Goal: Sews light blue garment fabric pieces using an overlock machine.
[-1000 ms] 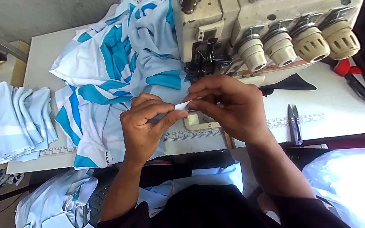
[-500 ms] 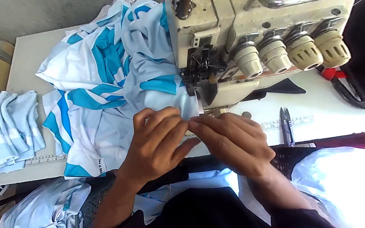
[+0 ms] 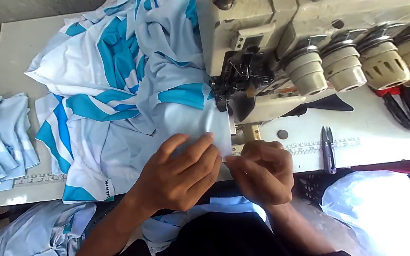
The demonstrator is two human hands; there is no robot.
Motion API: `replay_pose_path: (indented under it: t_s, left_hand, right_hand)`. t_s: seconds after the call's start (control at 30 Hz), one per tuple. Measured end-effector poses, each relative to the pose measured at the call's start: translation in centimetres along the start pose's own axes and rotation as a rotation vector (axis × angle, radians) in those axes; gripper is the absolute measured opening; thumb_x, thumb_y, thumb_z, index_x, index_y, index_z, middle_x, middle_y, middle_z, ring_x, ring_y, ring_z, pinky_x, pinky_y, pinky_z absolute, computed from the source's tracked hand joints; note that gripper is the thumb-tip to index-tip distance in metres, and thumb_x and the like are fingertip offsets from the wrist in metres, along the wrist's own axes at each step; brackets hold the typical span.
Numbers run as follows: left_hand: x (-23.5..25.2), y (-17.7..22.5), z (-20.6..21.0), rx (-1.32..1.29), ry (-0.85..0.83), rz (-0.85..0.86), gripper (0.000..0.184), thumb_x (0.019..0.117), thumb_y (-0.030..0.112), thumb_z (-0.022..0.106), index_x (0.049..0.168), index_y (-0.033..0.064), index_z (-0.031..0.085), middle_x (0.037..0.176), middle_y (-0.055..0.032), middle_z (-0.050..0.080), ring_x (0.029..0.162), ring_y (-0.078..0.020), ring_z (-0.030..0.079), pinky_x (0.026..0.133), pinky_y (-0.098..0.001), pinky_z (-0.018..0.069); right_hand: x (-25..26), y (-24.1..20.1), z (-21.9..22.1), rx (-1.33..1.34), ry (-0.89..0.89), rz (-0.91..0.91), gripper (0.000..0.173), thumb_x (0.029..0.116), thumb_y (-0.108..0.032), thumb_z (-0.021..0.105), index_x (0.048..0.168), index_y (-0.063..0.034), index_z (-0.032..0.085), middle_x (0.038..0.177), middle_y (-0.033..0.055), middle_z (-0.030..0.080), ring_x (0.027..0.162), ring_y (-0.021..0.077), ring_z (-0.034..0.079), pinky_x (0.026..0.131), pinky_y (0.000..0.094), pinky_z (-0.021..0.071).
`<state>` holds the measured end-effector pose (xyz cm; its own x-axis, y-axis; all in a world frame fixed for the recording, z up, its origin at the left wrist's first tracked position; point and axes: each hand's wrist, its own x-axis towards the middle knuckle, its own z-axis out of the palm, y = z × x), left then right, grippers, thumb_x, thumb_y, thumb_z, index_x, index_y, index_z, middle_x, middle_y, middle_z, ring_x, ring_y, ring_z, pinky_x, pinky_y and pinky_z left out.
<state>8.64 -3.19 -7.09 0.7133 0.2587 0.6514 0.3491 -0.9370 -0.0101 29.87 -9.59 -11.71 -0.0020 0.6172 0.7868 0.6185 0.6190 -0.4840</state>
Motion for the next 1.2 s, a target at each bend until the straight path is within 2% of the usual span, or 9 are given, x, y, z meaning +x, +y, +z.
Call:
replay_pose_path:
  t_s: [0.17,0.4,0.5,0.57,0.7,0.8,1.0,1.13,1.2]
  left_hand:
    - [1.2,-0.9,-0.2,0.007,-0.021,0.036,0.015,0.1017,0.005,0.059,0.112,0.0008,0.071,0.114,-0.0134,0.074,0.122,-0.0254,0.064,0.106,-0.0459,0.0427]
    - [1.7,-1.3,-0.4,0.031,-0.038,0.045,0.016,0.1018,0.004,0.058,0.111,-0.0003,0.071,0.112,-0.0132,0.075,0.118,-0.0251,0.066,0.105,-0.0461,0.0431]
    - [2.5,-2.4,-0.3,0.017,-0.052,0.019,0.016,0.1022,0.004,0.058,0.109,-0.0001,0.072,0.111,-0.0143,0.075,0.117,-0.0256,0.066,0.105,-0.0475,0.0437]
    - [3.0,-3.2,-0.4,-0.009,-0.064,0.020,0.017,0.1020,0.007,0.059,0.109,-0.0006,0.072,0.112,-0.0156,0.074,0.117,-0.0273,0.066,0.103,-0.0479,0.0440]
    - [2.5,-3.8,-0.7,-0.089,-0.087,0.047,0.022,0.1023,0.017,0.060,0.115,0.0038,0.073,0.119,-0.0178,0.072,0.126,-0.0308,0.062,0.107,-0.0493,0.0423]
    - [2.0,-4.3,-0.7,-0.157,-0.096,0.032,0.027,0.1039,0.024,0.057,0.116,0.0083,0.076,0.125,-0.0171,0.071,0.133,-0.0306,0.058,0.114,-0.0519,0.0371]
    - [3.7,-7.8,-0.5,-0.242,-0.154,0.017,0.035,0.1022,0.034,0.056,0.116,0.0105,0.078,0.126,-0.0161,0.070,0.130,-0.0308,0.059,0.112,-0.0542,0.0362]
    - [4.6,-9.4,-0.2,-0.242,-0.180,-0.048,0.035,0.1033,0.033,0.056,0.121,0.0108,0.076,0.129,-0.0164,0.068,0.128,-0.0307,0.058,0.111,-0.0539,0.0348]
    - [4.6,-8.8,-0.3,-0.155,-0.142,-0.143,0.040,0.1040,0.034,0.053,0.127,0.0069,0.071,0.132,-0.0199,0.064,0.130,-0.0349,0.056,0.109,-0.0554,0.0358]
  right_hand:
    - [1.3,0.9,0.2,0.005,0.001,-0.017,0.009,0.0983,-0.015,0.069,0.106,-0.0101,0.069,0.105,0.0028,0.055,0.099,0.0077,0.056,0.091,0.0203,0.0466]
    - [2.0,1.4,0.0,0.006,-0.023,-0.042,0.009,0.0989,-0.017,0.069,0.105,-0.0094,0.069,0.106,0.0030,0.055,0.102,0.0081,0.056,0.092,0.0203,0.0472]
    - [3.3,1.9,0.2,-0.025,-0.031,-0.053,0.008,0.0979,-0.014,0.068,0.103,-0.0080,0.069,0.105,0.0046,0.054,0.101,0.0086,0.054,0.089,0.0190,0.0460]
    - [4.1,2.1,0.3,-0.040,-0.040,-0.063,0.009,0.0963,-0.013,0.068,0.101,-0.0059,0.071,0.102,0.0067,0.055,0.100,0.0122,0.054,0.087,0.0216,0.0453]
    - [3.8,2.3,0.0,-0.127,-0.035,-0.103,0.012,0.0949,-0.017,0.073,0.104,-0.0086,0.073,0.101,0.0073,0.057,0.100,0.0155,0.056,0.086,0.0253,0.0468]
    - [3.7,2.5,0.0,-0.185,-0.023,-0.112,0.017,0.0957,-0.025,0.073,0.105,-0.0102,0.073,0.099,0.0065,0.055,0.098,0.0154,0.054,0.085,0.0254,0.0448]
    - [4.2,2.0,0.6,-0.193,0.016,-0.034,0.029,0.0982,-0.028,0.069,0.109,-0.0017,0.072,0.096,0.0100,0.058,0.093,0.0168,0.056,0.081,0.0254,0.0463]
    - [2.1,1.2,0.8,-0.118,0.090,0.066,0.024,0.0990,-0.026,0.066,0.108,-0.0042,0.066,0.097,0.0067,0.060,0.093,0.0124,0.060,0.081,0.0234,0.0519]
    - [0.8,1.0,0.9,-0.091,0.106,0.117,0.022,0.1002,-0.026,0.065,0.104,-0.0043,0.066,0.096,0.0062,0.061,0.092,0.0104,0.062,0.080,0.0223,0.0536]
